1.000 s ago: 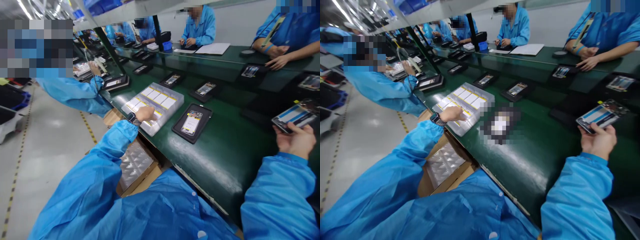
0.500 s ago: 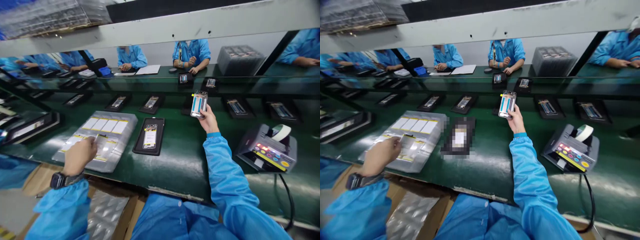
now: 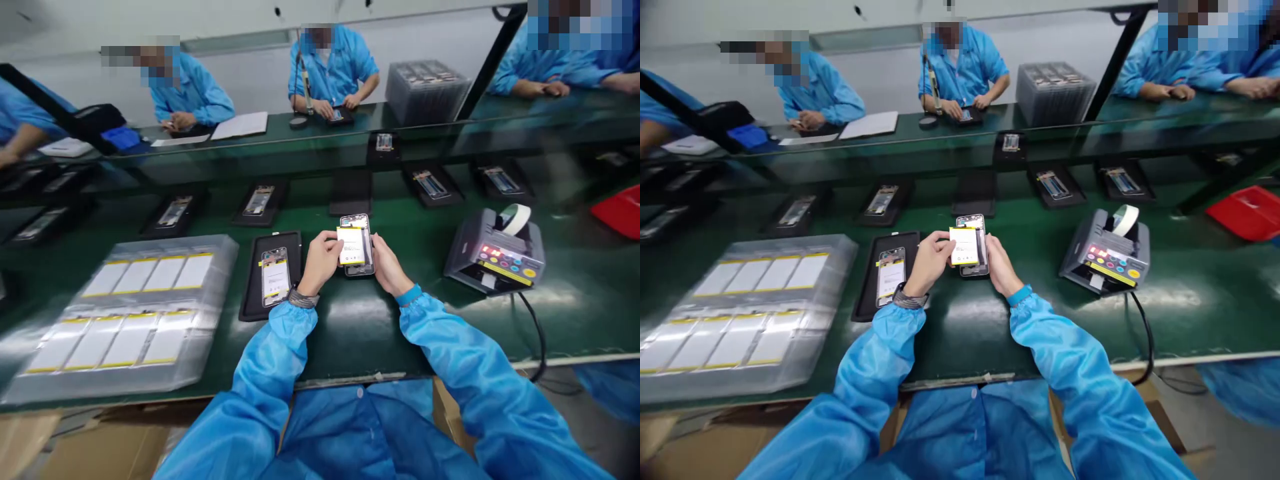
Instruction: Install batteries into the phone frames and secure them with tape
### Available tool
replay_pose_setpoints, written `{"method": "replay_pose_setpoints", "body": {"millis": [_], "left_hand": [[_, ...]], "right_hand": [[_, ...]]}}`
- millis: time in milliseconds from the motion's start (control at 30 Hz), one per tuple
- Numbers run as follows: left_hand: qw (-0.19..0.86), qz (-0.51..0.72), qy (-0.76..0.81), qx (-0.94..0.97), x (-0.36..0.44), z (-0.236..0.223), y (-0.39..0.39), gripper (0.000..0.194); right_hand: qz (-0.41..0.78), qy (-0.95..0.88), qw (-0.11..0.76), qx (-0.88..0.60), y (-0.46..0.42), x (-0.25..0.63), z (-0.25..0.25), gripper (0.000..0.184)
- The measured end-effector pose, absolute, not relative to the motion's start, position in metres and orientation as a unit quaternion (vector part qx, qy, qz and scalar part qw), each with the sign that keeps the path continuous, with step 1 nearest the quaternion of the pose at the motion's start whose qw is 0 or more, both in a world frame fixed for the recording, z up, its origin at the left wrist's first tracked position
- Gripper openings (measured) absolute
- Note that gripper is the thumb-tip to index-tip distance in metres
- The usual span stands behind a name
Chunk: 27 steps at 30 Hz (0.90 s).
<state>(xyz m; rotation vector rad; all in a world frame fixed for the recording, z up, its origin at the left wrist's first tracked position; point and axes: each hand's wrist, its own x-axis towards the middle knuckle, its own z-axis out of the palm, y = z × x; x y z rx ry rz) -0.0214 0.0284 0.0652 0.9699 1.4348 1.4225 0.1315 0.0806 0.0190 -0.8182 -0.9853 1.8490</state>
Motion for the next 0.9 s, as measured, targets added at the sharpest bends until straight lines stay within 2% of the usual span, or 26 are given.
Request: {"method": "replay_pose_setpoints", "body": {"millis": [133, 200, 367, 467, 533, 633, 700, 800, 900], "left_hand": [[0.449, 0.554, 0.584, 0.389, -0.015, 0.049, 0.029, 0.030], [0.420, 0.549, 0.601, 0.402, -0.012, 0.044, 0.025, 0.024], [0.205, 0.507, 0.682, 0.485, -0.008, 0.044, 0.013, 0.013], [0.155, 0.512, 0.703, 0.469, -0.009, 0.046, 0.010, 0.020], [0.203, 0.531, 0.695, 0.440, -0.012, 0.043, 0.010, 0.029], [0.357, 0.532, 0.642, 0.422, -0.016, 0.038, 0.010, 0.036], [0.420, 0.532, 0.609, 0.412, -0.016, 0.035, 0.008, 0.042], [0.434, 0.558, 0.589, 0.393, -0.012, 0.033, 0.005, 0.044], [0.437, 0.563, 0.601, 0.363, -0.005, 0.032, 0.002, 0.047]], "right_hand": [[0.758, -0.358, 0.436, -0.327, 0.068, 0.130, 0.019, 0.054], [0.761, -0.355, 0.435, -0.326, 0.065, 0.130, 0.019, 0.053], [0.754, -0.369, 0.438, -0.322, 0.060, 0.135, 0.022, 0.049], [0.763, -0.374, 0.416, -0.325, 0.056, 0.139, 0.025, 0.050], [0.769, -0.374, 0.408, -0.320, 0.054, 0.141, 0.025, 0.053], [0.773, -0.374, 0.407, -0.311, 0.052, 0.141, 0.023, 0.054], [0.763, -0.386, 0.411, -0.316, 0.052, 0.140, 0.021, 0.050], [0.706, -0.434, 0.433, -0.353, 0.053, 0.140, 0.019, 0.042], [0.662, -0.474, 0.437, -0.384, 0.052, 0.140, 0.018, 0.043]]}}
